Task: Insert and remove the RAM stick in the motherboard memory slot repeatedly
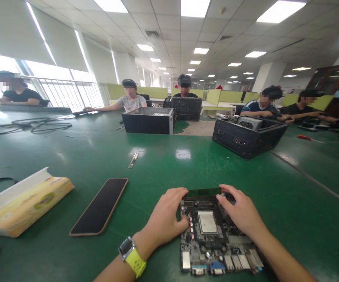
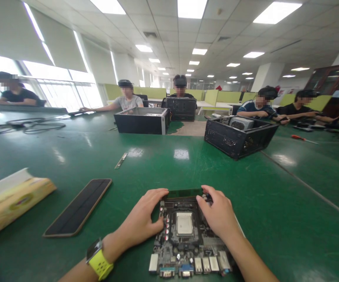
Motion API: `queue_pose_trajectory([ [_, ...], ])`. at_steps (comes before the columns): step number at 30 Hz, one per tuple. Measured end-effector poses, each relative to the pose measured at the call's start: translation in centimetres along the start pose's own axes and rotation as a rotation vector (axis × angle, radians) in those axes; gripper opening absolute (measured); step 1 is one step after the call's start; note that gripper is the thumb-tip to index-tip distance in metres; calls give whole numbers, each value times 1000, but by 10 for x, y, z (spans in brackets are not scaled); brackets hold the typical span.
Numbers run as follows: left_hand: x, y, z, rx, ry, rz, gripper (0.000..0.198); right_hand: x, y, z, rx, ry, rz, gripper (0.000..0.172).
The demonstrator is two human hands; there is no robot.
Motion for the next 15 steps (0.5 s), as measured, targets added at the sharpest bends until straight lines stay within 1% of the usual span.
queue_pose_trajectory([
  [7, -2, 1, 1, 3, -31, -5, 61, -1, -3, -2, 34, -42, 180, 40],
  [15, -2, 0, 0, 12, -33, -15, 62, -2, -5, -3, 26, -61, 229, 36],
])
Point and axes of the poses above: each hand's wrist, its own z-axis towards the middle knuckle, its own x-axis out of the palm, y = z × x, the point moved 9 cm from there along z, towards the middle knuckle, and after that the axes turned 2 degrees about -x, right-handed, at the moved point
